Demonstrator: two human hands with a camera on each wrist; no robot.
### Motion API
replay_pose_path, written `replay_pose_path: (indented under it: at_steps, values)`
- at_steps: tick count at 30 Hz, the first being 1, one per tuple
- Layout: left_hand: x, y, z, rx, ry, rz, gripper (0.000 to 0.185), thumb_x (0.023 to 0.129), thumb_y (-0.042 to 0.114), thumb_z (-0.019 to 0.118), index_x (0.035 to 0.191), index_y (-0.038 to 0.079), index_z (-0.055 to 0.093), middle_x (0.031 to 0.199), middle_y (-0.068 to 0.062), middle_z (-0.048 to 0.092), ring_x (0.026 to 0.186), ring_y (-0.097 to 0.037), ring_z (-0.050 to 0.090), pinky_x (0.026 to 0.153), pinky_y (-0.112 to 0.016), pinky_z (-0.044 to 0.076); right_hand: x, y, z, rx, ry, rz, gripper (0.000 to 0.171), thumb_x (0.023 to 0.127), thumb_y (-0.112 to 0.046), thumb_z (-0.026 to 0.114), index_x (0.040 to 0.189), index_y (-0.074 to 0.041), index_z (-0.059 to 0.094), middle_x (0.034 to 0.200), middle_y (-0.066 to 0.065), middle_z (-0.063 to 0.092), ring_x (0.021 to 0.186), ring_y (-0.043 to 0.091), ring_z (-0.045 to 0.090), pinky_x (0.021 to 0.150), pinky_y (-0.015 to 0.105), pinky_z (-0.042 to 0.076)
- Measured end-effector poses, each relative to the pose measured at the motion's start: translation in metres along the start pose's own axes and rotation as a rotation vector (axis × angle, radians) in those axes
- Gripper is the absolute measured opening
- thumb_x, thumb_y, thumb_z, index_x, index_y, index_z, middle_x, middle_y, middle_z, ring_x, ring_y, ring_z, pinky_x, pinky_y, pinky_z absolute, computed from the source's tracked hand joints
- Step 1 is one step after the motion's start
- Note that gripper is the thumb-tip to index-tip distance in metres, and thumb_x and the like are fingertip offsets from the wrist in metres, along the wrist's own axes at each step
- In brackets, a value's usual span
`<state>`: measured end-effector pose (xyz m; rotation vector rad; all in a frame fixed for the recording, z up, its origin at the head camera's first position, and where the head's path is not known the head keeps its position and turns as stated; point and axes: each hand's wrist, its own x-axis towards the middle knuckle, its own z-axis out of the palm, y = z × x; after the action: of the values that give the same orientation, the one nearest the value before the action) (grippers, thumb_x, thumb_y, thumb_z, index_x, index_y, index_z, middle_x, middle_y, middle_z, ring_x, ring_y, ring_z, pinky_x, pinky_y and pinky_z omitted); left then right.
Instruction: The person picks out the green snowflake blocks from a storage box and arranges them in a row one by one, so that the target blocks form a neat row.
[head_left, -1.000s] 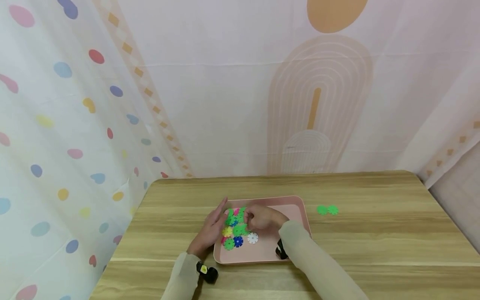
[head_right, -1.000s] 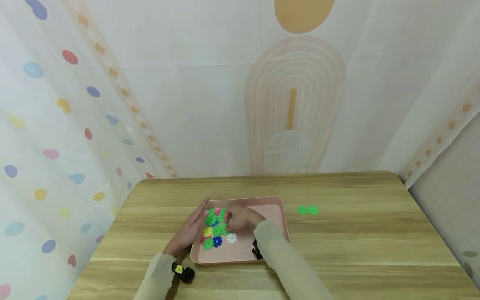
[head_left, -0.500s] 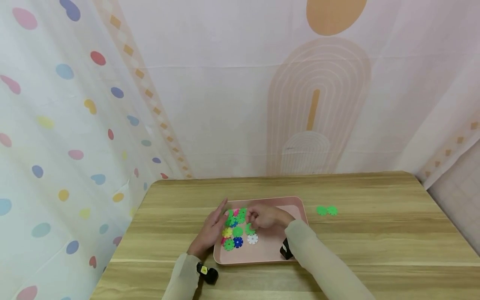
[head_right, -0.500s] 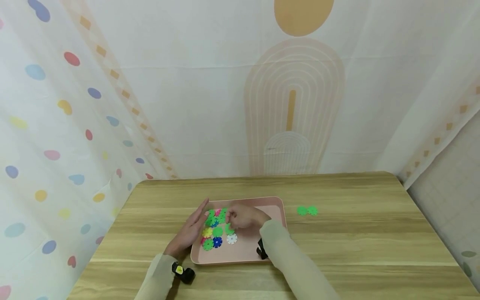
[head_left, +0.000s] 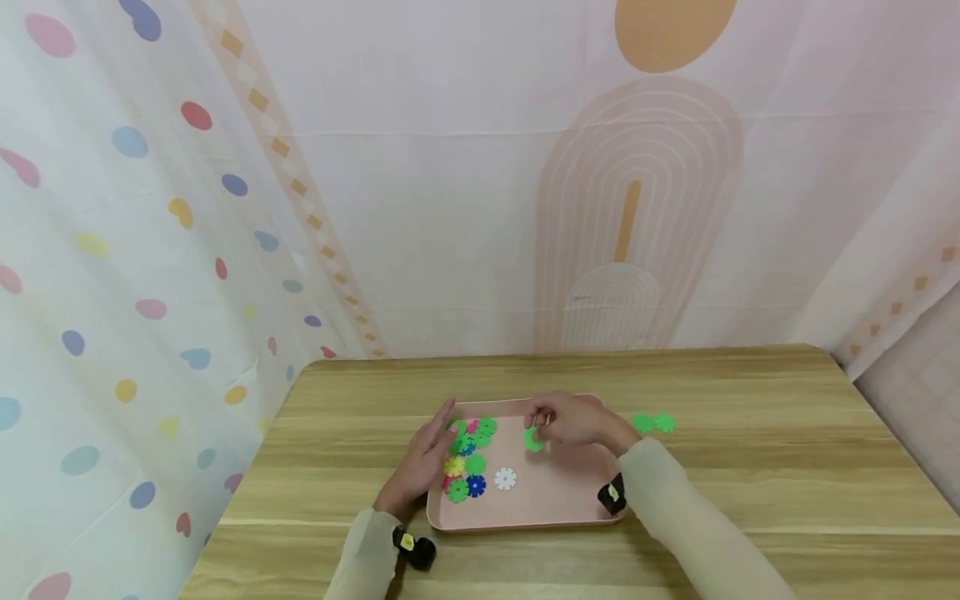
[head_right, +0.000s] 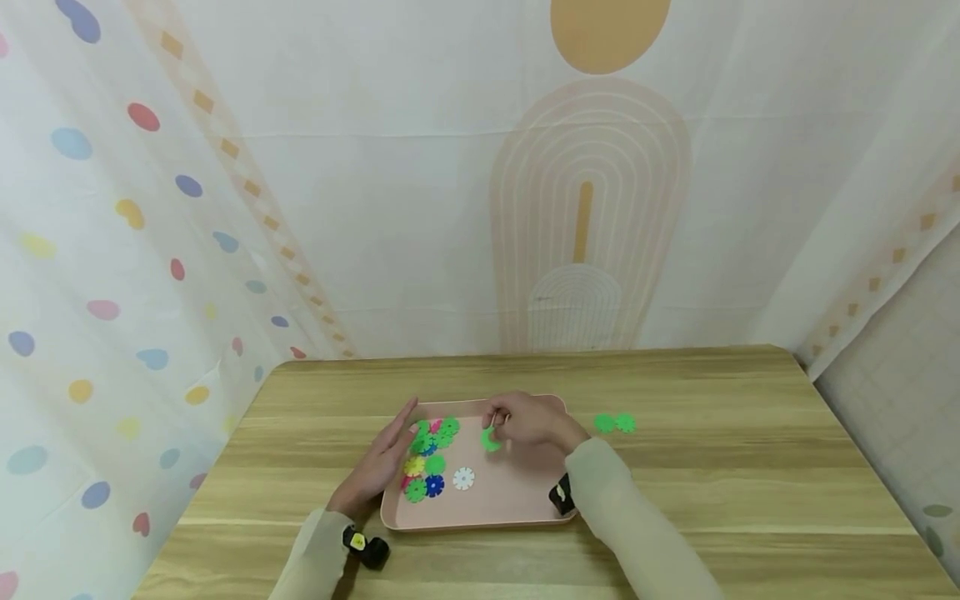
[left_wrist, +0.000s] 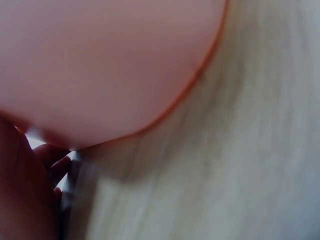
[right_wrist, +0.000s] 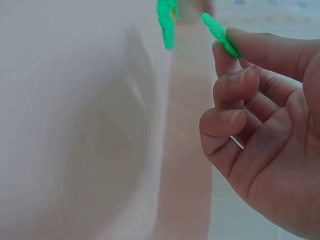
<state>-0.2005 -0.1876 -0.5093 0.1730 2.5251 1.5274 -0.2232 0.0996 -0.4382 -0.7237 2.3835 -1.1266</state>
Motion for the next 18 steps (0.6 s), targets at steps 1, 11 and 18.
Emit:
replay_pose_path:
  at_steps: [1, 11, 18]
  values:
    - [0.000, 0.000, 0.000, 0.000, 0.002, 0.000, 0.055, 0.107, 0.037, 0.038, 0.159, 0.033, 0.020, 0.165, -0.011, 0.016, 0.150, -0.043, 0.004, 0.114, -0.071, 0.002, -0.003, 0.002, -0.004, 0.006, 0.010, -0.006, 0.009, 0.092, -0.005, 0.063, 0.097, -0.011, 0.065, 0.086, 0.000, 0.061, 0.077, 0.013, 0.054, 0.065, 0.026, 0.048]
    - [0.001, -0.001, -0.002, 0.031, -0.001, 0.066, 0.056, 0.108, 0.032, 0.038, 0.160, 0.025, 0.018, 0.165, -0.008, 0.020, 0.151, -0.041, 0.006, 0.116, -0.069, 0.003, -0.036, 0.022, -0.036, 0.171, 0.139, 0.014, 0.012, 0.092, -0.003, 0.063, 0.105, -0.002, 0.063, 0.090, 0.006, 0.060, 0.074, 0.016, 0.051, 0.060, 0.023, 0.044]
    - [0.000, -0.003, -0.003, 0.035, -0.005, 0.037, 0.056, 0.108, 0.036, 0.037, 0.160, 0.029, 0.018, 0.165, -0.006, 0.019, 0.151, -0.041, 0.004, 0.115, -0.070, 0.003, -0.061, 0.038, -0.053, 0.214, 0.228, 0.028, 0.017, 0.094, -0.007, 0.062, 0.109, 0.001, 0.060, 0.093, 0.010, 0.058, 0.070, 0.015, 0.047, 0.056, 0.024, 0.041]
